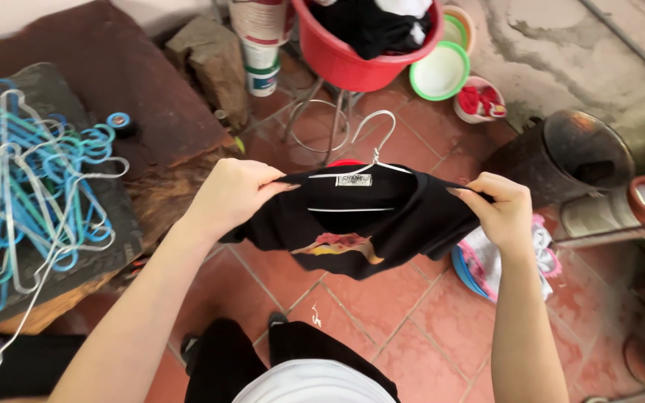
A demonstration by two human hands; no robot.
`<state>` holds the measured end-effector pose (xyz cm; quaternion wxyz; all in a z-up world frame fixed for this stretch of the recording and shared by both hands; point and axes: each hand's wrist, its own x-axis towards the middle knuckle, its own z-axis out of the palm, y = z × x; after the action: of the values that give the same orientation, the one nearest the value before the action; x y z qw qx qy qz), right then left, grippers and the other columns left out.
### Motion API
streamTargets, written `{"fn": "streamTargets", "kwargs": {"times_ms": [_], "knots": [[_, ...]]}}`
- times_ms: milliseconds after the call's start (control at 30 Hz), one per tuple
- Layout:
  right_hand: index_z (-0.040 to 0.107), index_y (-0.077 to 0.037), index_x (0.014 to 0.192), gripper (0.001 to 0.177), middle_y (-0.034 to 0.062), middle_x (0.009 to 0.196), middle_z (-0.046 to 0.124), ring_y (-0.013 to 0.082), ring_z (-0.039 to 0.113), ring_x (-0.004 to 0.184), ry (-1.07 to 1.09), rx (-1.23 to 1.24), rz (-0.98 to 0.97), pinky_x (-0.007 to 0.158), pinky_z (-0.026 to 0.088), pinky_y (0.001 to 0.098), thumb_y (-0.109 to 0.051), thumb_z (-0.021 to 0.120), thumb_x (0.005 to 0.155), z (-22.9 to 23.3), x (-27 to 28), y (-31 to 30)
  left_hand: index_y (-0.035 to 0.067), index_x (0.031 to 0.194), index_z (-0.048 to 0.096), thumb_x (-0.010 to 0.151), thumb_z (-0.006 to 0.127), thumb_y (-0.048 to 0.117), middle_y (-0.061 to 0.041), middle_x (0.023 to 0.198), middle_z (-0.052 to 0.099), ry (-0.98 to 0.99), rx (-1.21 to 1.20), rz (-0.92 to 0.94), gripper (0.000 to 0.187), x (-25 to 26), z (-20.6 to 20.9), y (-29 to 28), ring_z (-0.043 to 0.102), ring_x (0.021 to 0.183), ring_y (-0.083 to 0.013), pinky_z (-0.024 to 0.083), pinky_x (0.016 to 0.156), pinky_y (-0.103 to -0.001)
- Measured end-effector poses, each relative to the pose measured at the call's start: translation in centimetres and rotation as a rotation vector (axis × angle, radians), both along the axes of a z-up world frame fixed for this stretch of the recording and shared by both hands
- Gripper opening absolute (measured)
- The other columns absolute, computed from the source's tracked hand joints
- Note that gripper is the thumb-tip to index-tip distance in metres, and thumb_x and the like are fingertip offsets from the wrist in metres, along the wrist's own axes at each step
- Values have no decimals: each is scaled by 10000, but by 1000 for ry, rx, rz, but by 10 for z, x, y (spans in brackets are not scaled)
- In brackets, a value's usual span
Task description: The person takes wet clothes from a red basin, places each item on a hanger, and hangs them on an overhead drying rack. They handle a black t-shirt, a green towel, and another black t-shirt, spreading them out to dry.
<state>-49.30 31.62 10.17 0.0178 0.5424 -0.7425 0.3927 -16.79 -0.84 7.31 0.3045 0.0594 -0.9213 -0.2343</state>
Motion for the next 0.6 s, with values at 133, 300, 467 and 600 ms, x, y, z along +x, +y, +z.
{"fn": "streamTargets", "kwargs": {"times_ms": [133,300,467,600], "knots": [[705,-70,779,161,48,653,568,178,537,617,-12,5,-61,646,458,318,-87,788,916,1,8,8,169,945,729,985,689,334,-11,772,713,16,-31,-78,174,-35,5,13,728,808,-217,578,742,-324],[754,-36,882,64,135,793,677,287,670,762,-53,-12,-124,747,522,419,-87,791,893,-17,-2,38,160,838,686,959,726,347,-7,694,670,93,-30,-175,227,-75,4,15,714,731,-220,571,673,-309],[784,-32,939,35,135,837,724,240,672,796,-139,-14,-301,788,529,382,-22,759,917,-15,10,87,185,792,655,964,734,350,21,678,642,128,-6,-327,251,-121,9,1,698,714,-197,557,658,-291],[782,-4,971,96,161,901,744,223,667,868,-222,-69,-488,817,541,413,17,767,878,-34,36,125,175,788,667,973,730,327,-2,676,646,130,28,-510,247,-161,11,-8,689,694,-210,552,639,-290]]}}
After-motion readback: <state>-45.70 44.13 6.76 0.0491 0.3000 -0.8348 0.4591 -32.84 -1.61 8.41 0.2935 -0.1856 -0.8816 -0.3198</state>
